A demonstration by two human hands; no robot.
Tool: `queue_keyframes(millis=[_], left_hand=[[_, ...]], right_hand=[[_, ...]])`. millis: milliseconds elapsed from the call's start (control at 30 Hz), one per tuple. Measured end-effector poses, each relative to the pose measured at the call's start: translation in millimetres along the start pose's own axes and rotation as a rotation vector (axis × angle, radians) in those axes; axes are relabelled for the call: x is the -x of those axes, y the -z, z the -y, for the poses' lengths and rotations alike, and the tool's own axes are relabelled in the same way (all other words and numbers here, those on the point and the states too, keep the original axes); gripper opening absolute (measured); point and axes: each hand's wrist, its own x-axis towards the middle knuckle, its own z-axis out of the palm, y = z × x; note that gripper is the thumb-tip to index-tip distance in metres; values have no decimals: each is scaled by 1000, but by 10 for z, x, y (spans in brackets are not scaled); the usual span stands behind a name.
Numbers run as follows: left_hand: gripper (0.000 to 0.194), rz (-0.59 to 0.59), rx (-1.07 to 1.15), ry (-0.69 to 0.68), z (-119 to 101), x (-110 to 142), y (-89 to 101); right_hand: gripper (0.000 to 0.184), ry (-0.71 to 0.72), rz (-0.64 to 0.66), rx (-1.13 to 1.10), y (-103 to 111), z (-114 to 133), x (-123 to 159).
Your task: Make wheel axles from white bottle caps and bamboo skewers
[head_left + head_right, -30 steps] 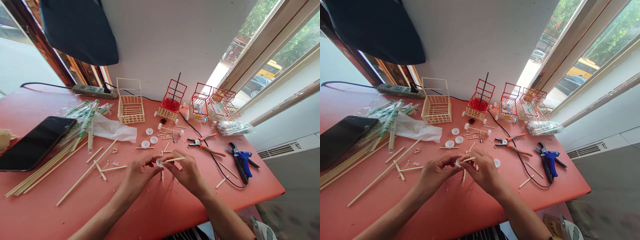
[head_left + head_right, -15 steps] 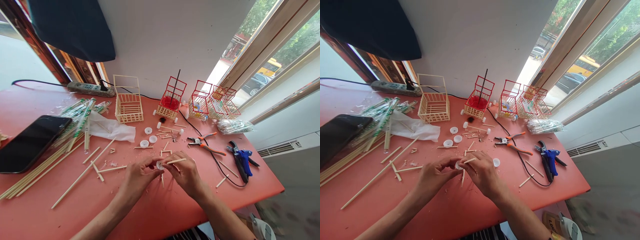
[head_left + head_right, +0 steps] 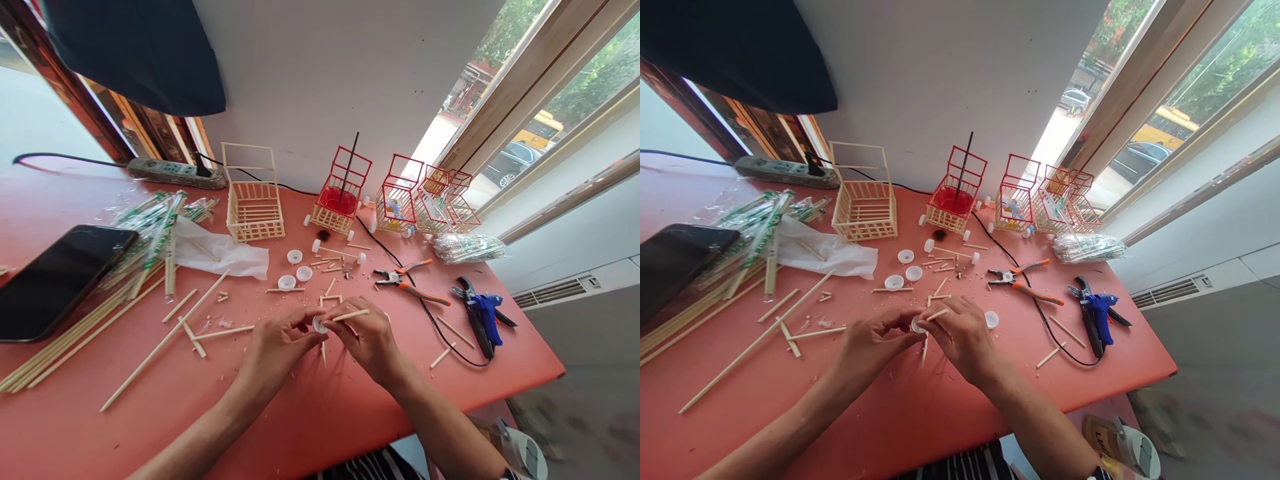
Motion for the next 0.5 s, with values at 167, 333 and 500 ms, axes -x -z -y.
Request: queue_keyframes(millis=[167, 333, 500], left_hand=[[20, -7, -33, -11, -3, 0, -2], [22, -15, -21, -1, 6, 0, 2], [26, -10, 11, 30, 1, -3, 7]], right_hand=[[13, 24, -19, 17, -13, -7, -1], [16, 9, -8, 10, -18, -6, -3], [17, 16, -10, 33, -15, 15, -15]])
